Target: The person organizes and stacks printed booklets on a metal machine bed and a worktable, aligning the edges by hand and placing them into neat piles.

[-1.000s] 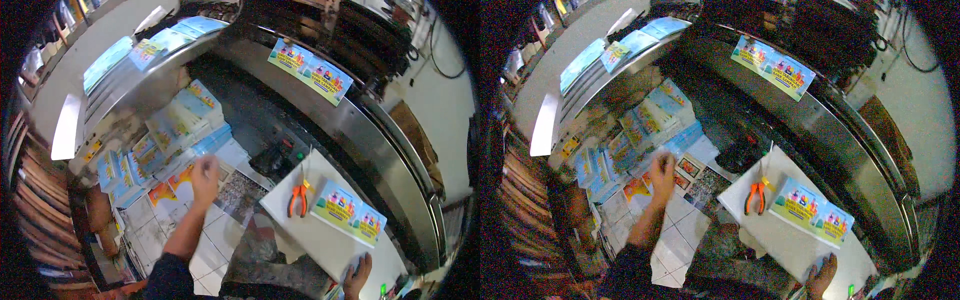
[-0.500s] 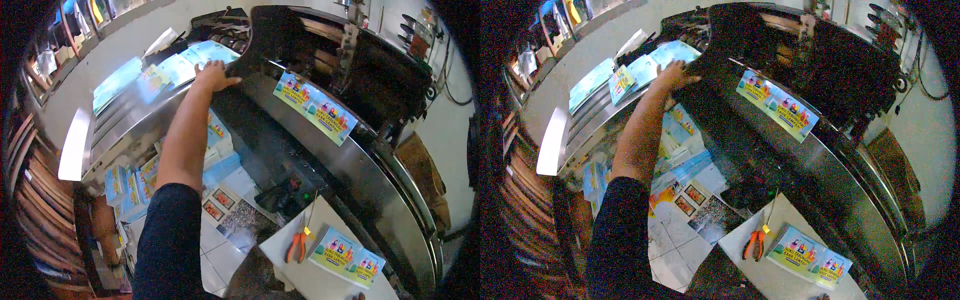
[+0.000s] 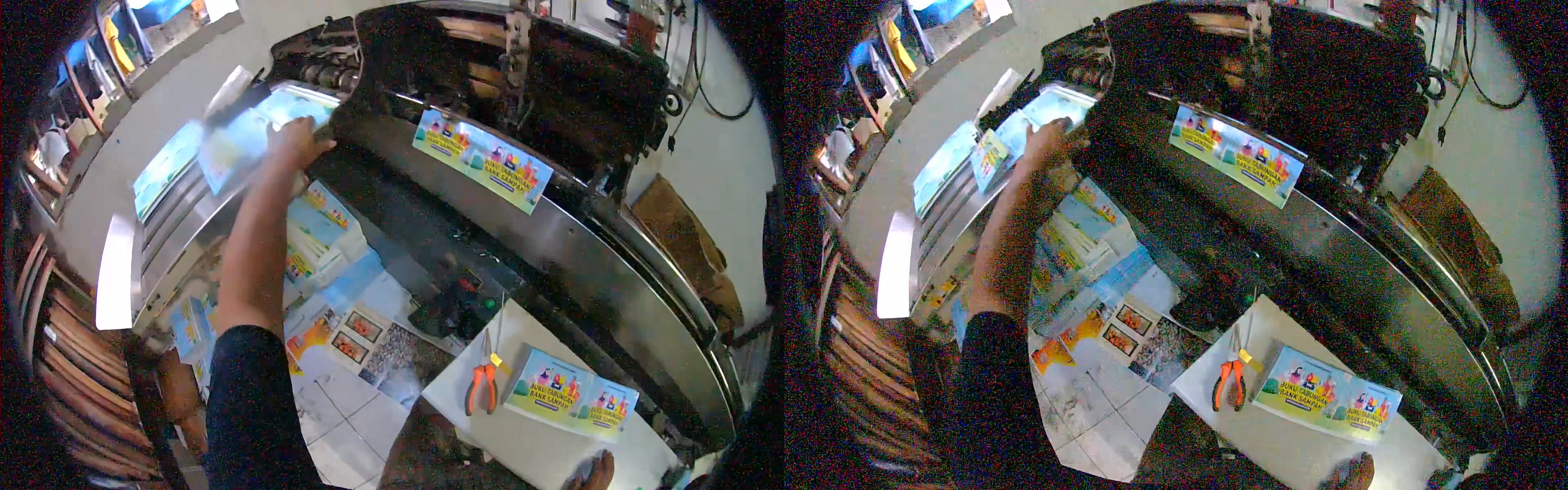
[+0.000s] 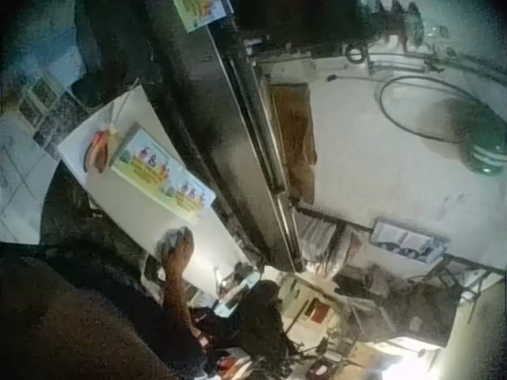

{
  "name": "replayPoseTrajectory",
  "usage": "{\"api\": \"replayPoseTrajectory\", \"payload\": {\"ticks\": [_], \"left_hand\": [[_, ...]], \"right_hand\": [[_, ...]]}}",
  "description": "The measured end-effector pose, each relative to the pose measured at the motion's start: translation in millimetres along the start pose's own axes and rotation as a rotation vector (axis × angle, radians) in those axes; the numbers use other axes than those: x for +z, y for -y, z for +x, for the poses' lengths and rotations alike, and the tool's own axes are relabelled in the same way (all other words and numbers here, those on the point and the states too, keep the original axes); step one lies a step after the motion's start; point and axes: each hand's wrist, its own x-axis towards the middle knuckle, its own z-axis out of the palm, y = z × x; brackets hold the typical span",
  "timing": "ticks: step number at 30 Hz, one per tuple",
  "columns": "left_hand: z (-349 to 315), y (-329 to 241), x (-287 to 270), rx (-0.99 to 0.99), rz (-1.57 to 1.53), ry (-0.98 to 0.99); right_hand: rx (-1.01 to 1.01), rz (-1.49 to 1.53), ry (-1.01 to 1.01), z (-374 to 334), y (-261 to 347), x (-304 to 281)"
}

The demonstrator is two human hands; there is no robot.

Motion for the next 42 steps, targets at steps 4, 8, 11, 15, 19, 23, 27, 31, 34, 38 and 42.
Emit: {"api": "replayPoseTrajectory", "payload": {"ticks": [4, 8, 11, 15, 19, 23, 27, 31, 34, 38, 42], "left_hand": [[-9.6, 17.9, -24.4, 0.086, 0.066, 0.051], [-15.3, 59.4, -31.4, -0.137, -0.252, -0.51], [-36.1, 78.1, -72.7, -0.183, -0.552, -0.841], [-106.9, 50.3, -154.5, -0.19, -1.163, -1.108], [-199.3, -9.9, -189.5, -0.382, -1.393, -0.98], [-294.8, -89.7, -163.9, -0.072, -1.749, -0.586], [-383.3, -182.4, -143.2, -0.039, -1.753, 0.058], [-445.0, -258.2, -159.4, -0.187, -2.01, 0.314], [-499.2, -257.5, -104.6, 0.511, -1.449, 0.512], [-559.8, -264.0, -144.1, 0.487, -2.076, 0.959], [-581.9, -270.1, -170.8, 0.269, -1.747, 0.983]], "right_hand": [[0.013, 0.06, -0.037, 2.4, 4.6, -0.5], [-0.011, 0.019, -0.035, 5.1, 4.3, 0.3], [-0.05, 0.024, -0.057, -0.9, 1.4, -0.8], [-0.095, 0.056, -0.116, -1.3, 11.6, -10.8], [0.23, 0.295, -0.187, -9.9, -13.4, 20.7], [-0.07, 0.434, -0.359, 45.4, 81.6, -59.4], [0.015, 1.017, 0.213, 55.3, 123.1, -82.7], [0.151, 1.236, 0.19, 24.8, 88.3, -32.8], [0.443, 1.605, -0.12, 0.3, 76.6, -17.2], [0.634, 1.938, -0.375, -13.3, 75.9, -30.1], [0.56, 2.131, -0.453, -23.0, 69.0, -17.8]]}}
